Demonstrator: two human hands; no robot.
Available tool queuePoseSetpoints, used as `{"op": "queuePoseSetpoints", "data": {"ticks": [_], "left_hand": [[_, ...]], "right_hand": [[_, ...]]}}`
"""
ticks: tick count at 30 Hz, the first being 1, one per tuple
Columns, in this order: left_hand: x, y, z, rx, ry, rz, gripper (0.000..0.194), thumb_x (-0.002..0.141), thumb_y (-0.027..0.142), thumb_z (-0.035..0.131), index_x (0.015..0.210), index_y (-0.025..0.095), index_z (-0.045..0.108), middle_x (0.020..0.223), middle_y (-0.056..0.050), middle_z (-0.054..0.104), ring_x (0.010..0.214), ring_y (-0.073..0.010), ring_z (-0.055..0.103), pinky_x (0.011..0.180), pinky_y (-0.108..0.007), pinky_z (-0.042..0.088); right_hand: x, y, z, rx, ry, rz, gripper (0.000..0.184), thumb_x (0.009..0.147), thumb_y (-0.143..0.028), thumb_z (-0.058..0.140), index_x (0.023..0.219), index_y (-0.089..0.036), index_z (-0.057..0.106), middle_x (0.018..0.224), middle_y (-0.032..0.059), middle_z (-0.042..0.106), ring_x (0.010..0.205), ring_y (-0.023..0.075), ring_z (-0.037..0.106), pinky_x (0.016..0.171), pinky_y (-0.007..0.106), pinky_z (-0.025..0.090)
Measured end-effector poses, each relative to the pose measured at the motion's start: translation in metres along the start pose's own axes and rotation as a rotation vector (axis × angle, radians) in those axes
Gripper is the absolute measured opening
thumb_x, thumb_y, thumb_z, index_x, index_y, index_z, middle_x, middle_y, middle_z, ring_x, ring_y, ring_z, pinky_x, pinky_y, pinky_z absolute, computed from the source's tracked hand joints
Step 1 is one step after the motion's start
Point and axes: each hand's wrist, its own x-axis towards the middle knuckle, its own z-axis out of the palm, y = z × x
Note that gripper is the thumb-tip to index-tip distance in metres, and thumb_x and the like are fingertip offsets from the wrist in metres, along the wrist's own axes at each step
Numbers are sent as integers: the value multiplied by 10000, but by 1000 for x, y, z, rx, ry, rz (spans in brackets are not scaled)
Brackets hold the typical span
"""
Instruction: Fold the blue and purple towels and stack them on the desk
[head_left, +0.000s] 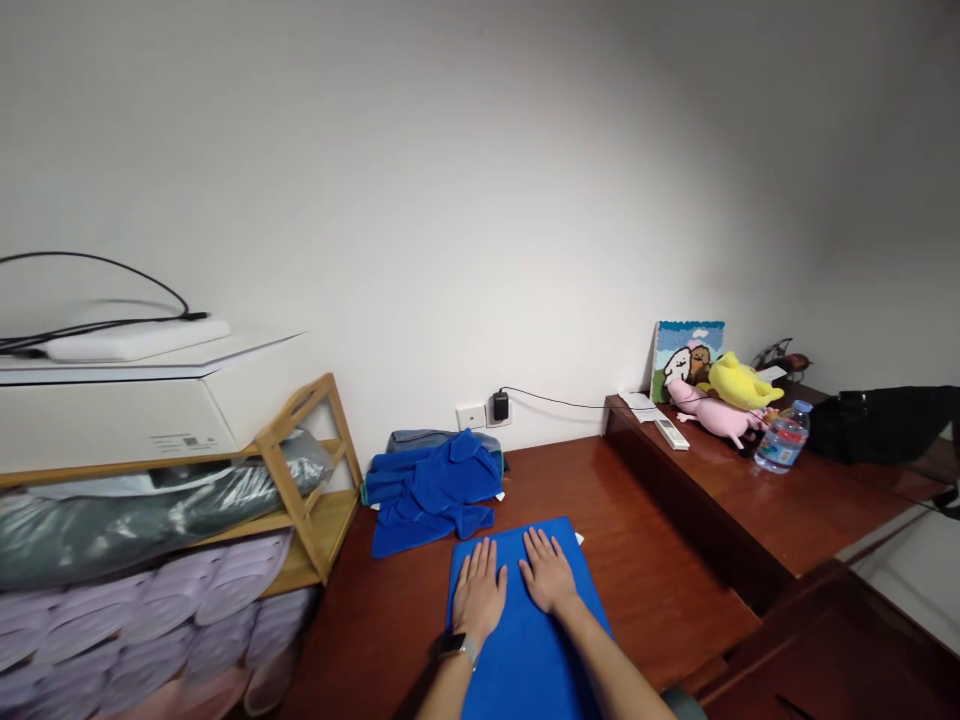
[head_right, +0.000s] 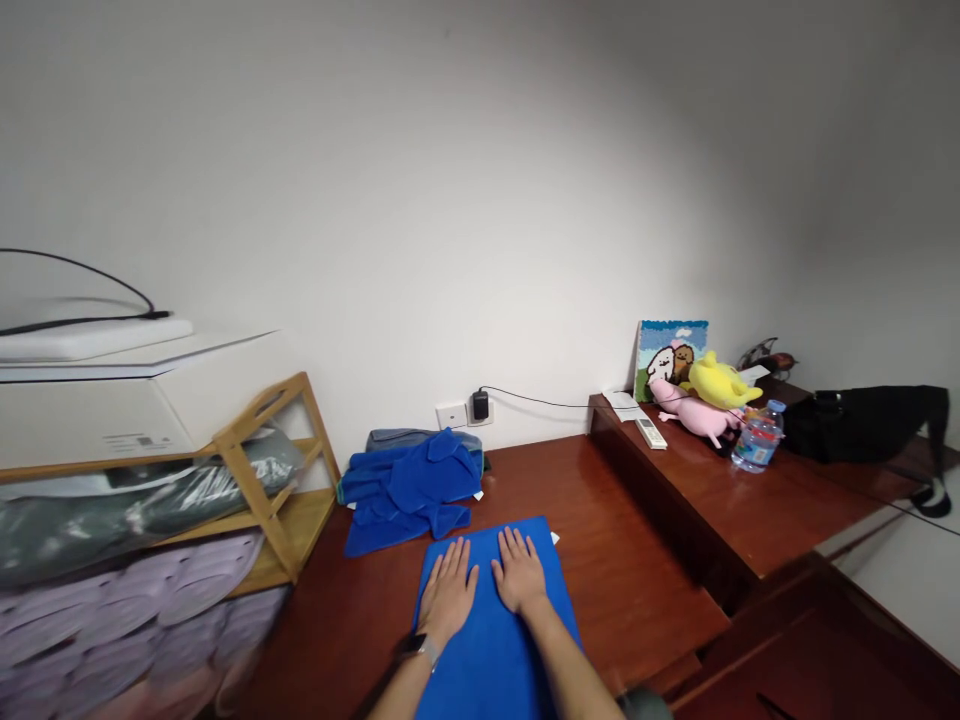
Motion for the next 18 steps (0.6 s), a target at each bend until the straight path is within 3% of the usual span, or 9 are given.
{"op": "queuePoseSetpoints", "data": {"ticks": [4,9,14,18], "left_hand": [[-1,-37,5,-21,32,-112,678,1029,433,243,1583,110,460,1665,-154,439,1566,-295,392,1295,-536,309],[-10,-62,-12,-120,22,-227,705,1010,425,252,1563,50,478,1641,-171,491,1561,-289,401,1308,-478,282],[-4,-82,-38,-167,1,-346,700,1017,445,208,1452,79,618,1531,-188,616,1429,-314,559,1187,-432,436],[31,-94,-52,-193,-52,-364,596,983,494,363,1292,141,731,1322,-181,747,1281,-335,658,1096,-431,485]], "right_hand": [[4,36,-9,-47,18,144,671,1088,-461,239,1684,-155,272,1735,74,252,1628,226,182,1329,464,120],[-2,79,-31,-21,24,312,673,1075,-438,233,1666,-131,337,1734,90,270,1625,221,199,1322,441,138],[-4,114,-56,257,230,443,616,1000,-328,306,1461,-97,644,1567,160,562,1490,257,486,1243,379,334],[17,117,-66,346,176,483,504,962,-354,440,1277,-142,770,1297,155,758,1235,262,705,1026,317,521]]}}
